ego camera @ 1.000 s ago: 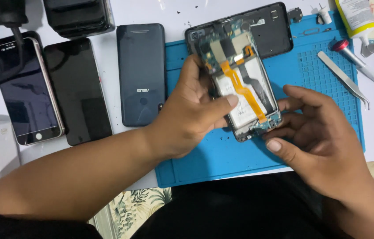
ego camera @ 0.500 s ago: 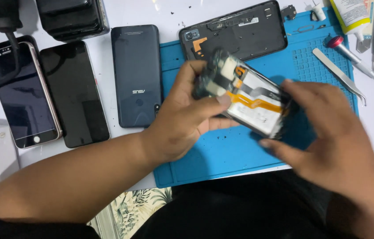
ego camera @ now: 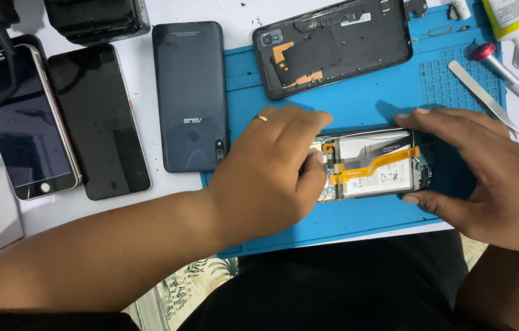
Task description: Applying adhesive to a phone frame, installing a new screen, and reconnecting internal ribbon cables using tweezers.
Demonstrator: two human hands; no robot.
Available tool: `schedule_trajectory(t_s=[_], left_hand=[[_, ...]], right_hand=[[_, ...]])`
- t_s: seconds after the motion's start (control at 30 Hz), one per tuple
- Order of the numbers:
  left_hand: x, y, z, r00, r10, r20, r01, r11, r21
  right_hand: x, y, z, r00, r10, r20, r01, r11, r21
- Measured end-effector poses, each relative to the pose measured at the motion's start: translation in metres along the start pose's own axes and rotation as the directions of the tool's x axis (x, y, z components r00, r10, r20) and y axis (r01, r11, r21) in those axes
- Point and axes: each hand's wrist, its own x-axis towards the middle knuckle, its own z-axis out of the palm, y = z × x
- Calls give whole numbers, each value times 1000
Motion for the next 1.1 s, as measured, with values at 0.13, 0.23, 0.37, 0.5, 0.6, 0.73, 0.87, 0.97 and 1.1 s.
schedule_trajectory(t_s=[0.13,0.23,0.37,0.5,0.6,0.73,0.87,0.97,1.1], left_hand=[[-1,0,-2,999,47,-13,-44,984,175],[0,2,-3,996,94,-7,-91,980,174],[2,7,-1,996,45,81,-60,979,193],[3,6,0,968,119,222,-190,923,336],[4,6,1,953,76,294,-184,915,360],[7,4,1,925,14,379,-146,935,322],[10,3,0,900,-8,436,-134,946,294],[9,1,1,903,-1,429,-144,941,305],[8,0,2,896,-5,445,-155,934,323]], right_hand=[[1,0,0,1000,3,16,-3,1000,-5],[-1,1,0,1000,7,5,-7,1000,3],[-16,5,-5,996,37,-84,-38,999,-16],[-15,-17,-3,972,64,-228,-59,998,31],[-14,-12,7,961,-74,-266,60,996,-60],[-10,-13,9,958,-83,-273,67,996,-67],[-4,-14,8,955,-97,-281,79,994,-75],[-2,-11,7,960,-70,-271,56,997,-58],[-1,-4,7,965,-62,-257,66,998,8]])
